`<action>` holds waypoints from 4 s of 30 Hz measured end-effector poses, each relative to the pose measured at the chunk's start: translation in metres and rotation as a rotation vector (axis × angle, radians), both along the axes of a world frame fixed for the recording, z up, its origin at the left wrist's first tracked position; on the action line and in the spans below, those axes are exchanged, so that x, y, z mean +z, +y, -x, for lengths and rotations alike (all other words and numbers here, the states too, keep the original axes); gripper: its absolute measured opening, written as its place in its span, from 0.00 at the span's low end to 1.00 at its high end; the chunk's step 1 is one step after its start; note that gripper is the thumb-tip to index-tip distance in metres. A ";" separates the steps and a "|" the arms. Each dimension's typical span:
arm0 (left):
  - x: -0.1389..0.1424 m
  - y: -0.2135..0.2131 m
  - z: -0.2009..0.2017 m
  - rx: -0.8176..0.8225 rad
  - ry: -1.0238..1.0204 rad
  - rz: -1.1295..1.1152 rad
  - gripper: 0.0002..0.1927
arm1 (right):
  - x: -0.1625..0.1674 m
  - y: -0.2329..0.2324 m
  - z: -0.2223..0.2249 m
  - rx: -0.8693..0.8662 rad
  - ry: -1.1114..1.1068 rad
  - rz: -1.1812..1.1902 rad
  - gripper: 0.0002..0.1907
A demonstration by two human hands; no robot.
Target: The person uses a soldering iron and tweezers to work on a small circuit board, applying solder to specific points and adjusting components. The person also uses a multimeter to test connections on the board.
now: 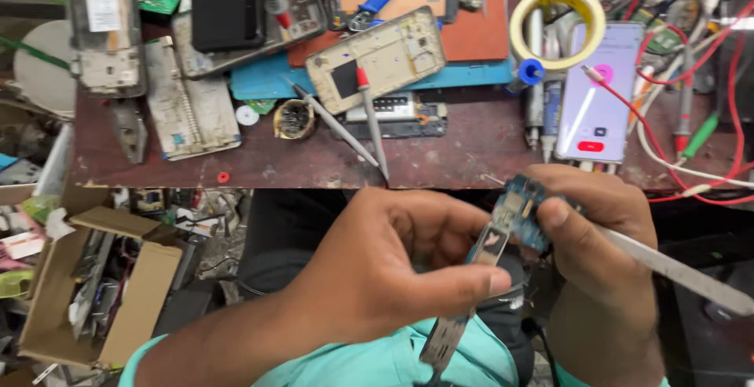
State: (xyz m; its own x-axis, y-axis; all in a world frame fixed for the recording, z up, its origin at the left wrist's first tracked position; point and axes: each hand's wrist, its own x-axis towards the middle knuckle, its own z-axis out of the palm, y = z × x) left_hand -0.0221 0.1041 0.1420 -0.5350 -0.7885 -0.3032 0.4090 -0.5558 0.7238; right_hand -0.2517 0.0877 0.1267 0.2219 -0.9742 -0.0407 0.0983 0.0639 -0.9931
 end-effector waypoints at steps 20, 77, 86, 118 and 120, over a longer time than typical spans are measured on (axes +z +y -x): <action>-0.004 -0.010 -0.007 0.513 -0.126 0.266 0.17 | 0.026 -0.019 0.000 0.614 0.310 0.288 0.09; -0.007 -0.004 0.001 0.516 -0.173 0.212 0.19 | 0.029 -0.024 0.004 0.714 0.459 0.316 0.10; -0.009 -0.002 0.002 0.533 -0.170 0.238 0.19 | 0.028 -0.020 0.006 0.680 0.503 0.355 0.11; -0.009 0.002 -0.001 0.540 -0.148 0.272 0.17 | 0.023 -0.016 0.009 0.666 0.545 0.422 0.15; -0.009 0.002 -0.001 0.541 -0.143 0.268 0.17 | 0.022 -0.015 0.010 0.667 0.544 0.410 0.15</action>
